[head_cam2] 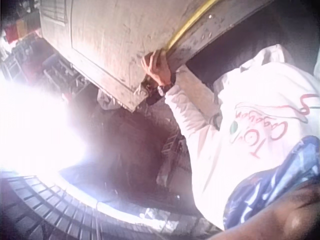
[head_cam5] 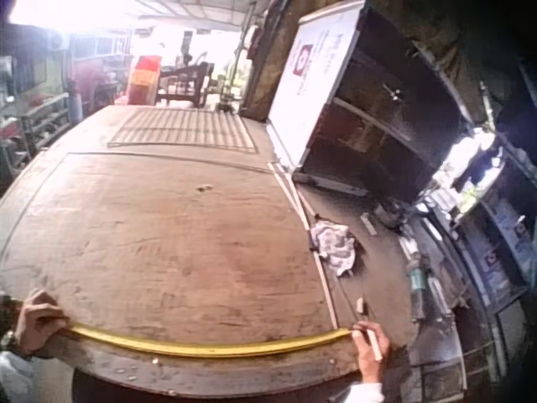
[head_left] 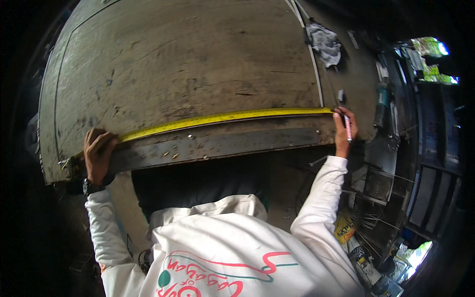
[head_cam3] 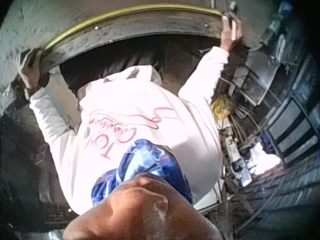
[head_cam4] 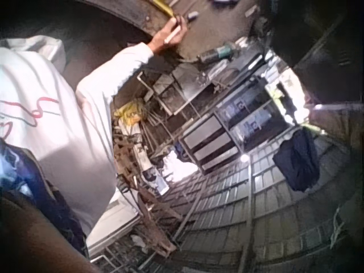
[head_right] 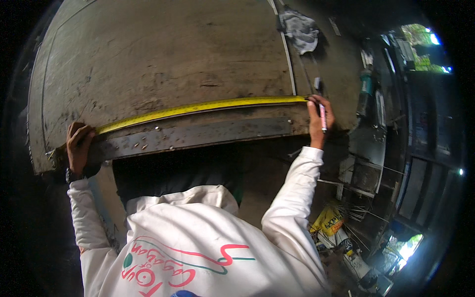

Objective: The person measures a curved metal sheet with a tape measure and marks points along the edge with a marker. They then wipe a thin metal rod with a cloth and place it on the sheet, followed by additional measurements.

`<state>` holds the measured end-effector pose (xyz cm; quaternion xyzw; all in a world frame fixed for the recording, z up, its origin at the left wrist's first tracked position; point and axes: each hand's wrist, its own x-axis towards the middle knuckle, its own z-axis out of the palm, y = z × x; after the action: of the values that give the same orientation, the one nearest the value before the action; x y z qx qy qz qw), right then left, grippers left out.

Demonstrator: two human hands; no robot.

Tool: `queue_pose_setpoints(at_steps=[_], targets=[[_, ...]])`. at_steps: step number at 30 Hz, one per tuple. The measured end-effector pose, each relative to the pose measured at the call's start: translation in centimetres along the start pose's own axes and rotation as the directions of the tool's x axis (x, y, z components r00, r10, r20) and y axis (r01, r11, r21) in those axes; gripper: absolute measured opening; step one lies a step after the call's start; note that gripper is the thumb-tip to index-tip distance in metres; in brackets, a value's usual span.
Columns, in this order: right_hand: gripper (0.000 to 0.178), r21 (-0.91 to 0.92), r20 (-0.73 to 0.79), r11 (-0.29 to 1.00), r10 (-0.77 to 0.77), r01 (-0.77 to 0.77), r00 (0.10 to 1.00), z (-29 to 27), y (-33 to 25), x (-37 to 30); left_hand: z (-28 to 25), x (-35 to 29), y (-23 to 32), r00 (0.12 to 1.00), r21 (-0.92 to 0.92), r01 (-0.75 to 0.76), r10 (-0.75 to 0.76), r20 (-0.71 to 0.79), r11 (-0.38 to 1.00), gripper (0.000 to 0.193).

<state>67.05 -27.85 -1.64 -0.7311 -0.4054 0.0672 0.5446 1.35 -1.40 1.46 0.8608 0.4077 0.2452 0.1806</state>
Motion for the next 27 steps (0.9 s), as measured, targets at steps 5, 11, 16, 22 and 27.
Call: queue_pose_setpoints(at_steps=[5, 11, 16, 22, 27], targets=[[0.020, -0.066, -0.018, 0.998, 0.000, -0.002, 1.000, 0.2, 0.3, 0.1, -0.1, 0.0, 0.1, 0.999, 0.063, -0.017, 0.018, -0.027, 0.998, 0.016], [0.021, -0.155, 0.016, 0.987, -0.032, 0.034, 0.999, 0.0, 0.8, 0.4, 0.2, 0.0, 0.6, 0.993, 0.156, 0.037, -0.019, -0.115, 0.987, 0.015], [0.023, -0.343, 0.023, 0.934, -0.103, 0.104, 0.994, 1.7, -0.6, 0.9, 0.0, -0.1, 0.2, 0.990, 0.155, 0.040, -0.019, -0.138, 0.987, 0.014], [0.029, -0.340, 0.041, 0.932, -0.121, 0.128, 0.992, 2.4, 0.5, 1.8, 0.1, 0.2, -0.4, 0.993, 0.088, 0.017, -0.007, -0.121, 0.996, 0.012], [0.028, -0.403, 0.044, 0.900, -0.166, 0.170, 0.985, 3.3, -1.2, 1.3, 0.1, 0.2, 0.2, 0.990, 0.099, 0.045, -0.031, -0.137, 0.994, 0.012]])
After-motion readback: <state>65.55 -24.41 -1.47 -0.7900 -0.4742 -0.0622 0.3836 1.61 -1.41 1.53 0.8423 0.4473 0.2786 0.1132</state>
